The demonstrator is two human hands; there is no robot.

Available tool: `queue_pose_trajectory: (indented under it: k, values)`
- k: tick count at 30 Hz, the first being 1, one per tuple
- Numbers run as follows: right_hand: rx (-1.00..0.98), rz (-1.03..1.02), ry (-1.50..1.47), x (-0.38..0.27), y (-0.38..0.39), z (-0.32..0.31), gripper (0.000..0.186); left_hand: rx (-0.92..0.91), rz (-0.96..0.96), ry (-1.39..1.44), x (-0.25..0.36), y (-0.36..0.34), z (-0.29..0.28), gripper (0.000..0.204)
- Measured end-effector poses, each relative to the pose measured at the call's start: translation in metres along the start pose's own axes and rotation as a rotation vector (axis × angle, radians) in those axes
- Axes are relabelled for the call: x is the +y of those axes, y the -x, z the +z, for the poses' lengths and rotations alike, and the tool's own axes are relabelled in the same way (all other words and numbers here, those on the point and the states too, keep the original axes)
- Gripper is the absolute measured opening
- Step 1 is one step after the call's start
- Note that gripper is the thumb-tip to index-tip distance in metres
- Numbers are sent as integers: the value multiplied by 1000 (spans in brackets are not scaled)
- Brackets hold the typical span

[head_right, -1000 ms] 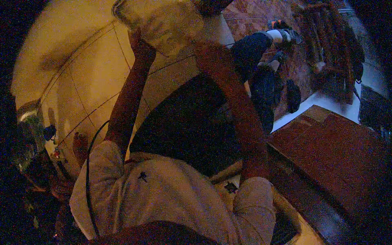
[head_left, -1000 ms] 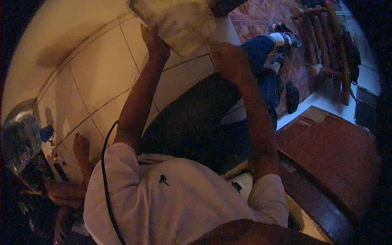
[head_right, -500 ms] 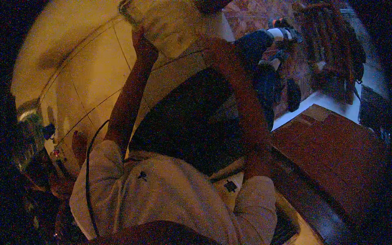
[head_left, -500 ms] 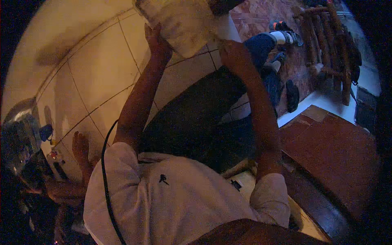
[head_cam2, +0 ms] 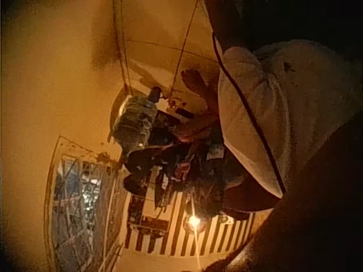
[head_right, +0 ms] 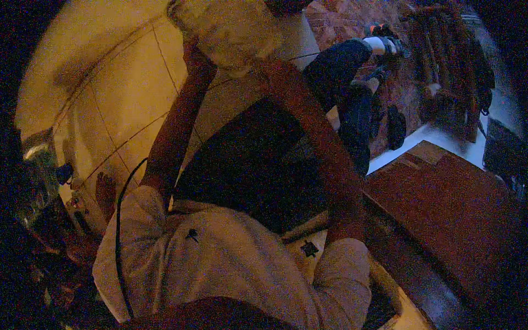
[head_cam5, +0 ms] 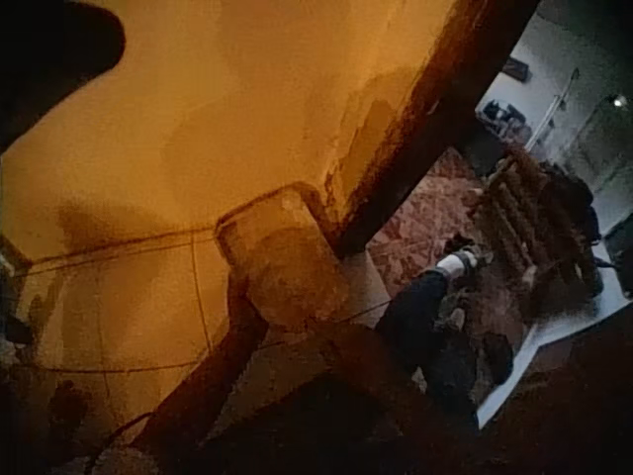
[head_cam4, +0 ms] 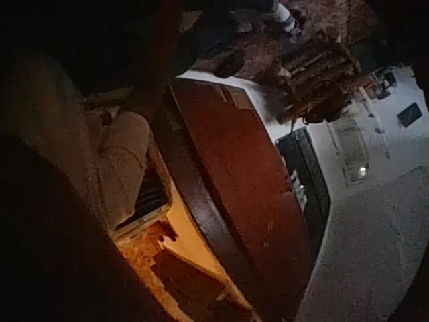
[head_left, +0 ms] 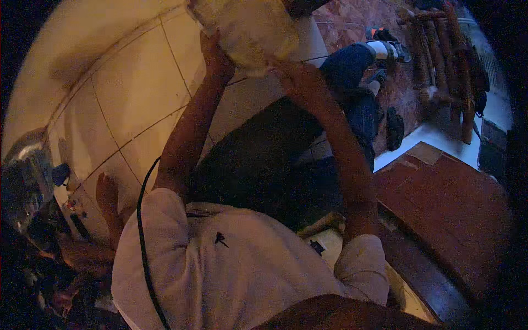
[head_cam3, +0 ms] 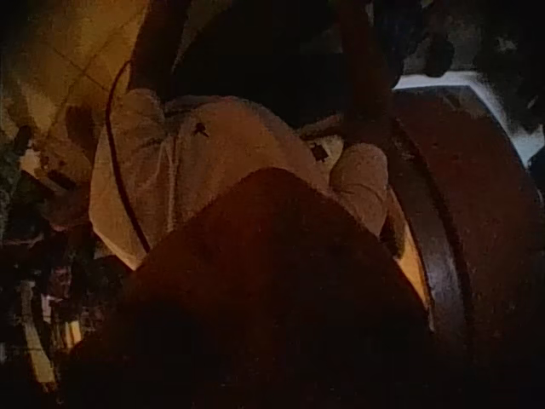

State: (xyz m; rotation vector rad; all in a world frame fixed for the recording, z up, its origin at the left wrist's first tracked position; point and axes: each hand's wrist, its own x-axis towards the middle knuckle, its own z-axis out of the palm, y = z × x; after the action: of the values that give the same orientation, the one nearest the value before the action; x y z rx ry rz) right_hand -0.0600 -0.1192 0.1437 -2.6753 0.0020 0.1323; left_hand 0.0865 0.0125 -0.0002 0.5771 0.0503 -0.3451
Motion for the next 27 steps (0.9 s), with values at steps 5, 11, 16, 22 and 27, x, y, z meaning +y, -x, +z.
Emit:
queue_pose_trajectory:
  k: [5,11,16,22,27]
  values:
    - [118,-40,13,-8,-12,-9,35,185,-30,7,1,16,25,35]
    - [253,-148,75,5,-8,3,32,210,-178,-64,15,20,30,42]
    - [340,-165,179,2,-9,3,35,179,-114,15,10,12,21,48]
    - [-2,206,105,-20,-12,-8,39,139,-72,130,11,13,25,44]
    - [235,96,-48,-50,-13,1,41,30,-93,129,2,8,18,50]
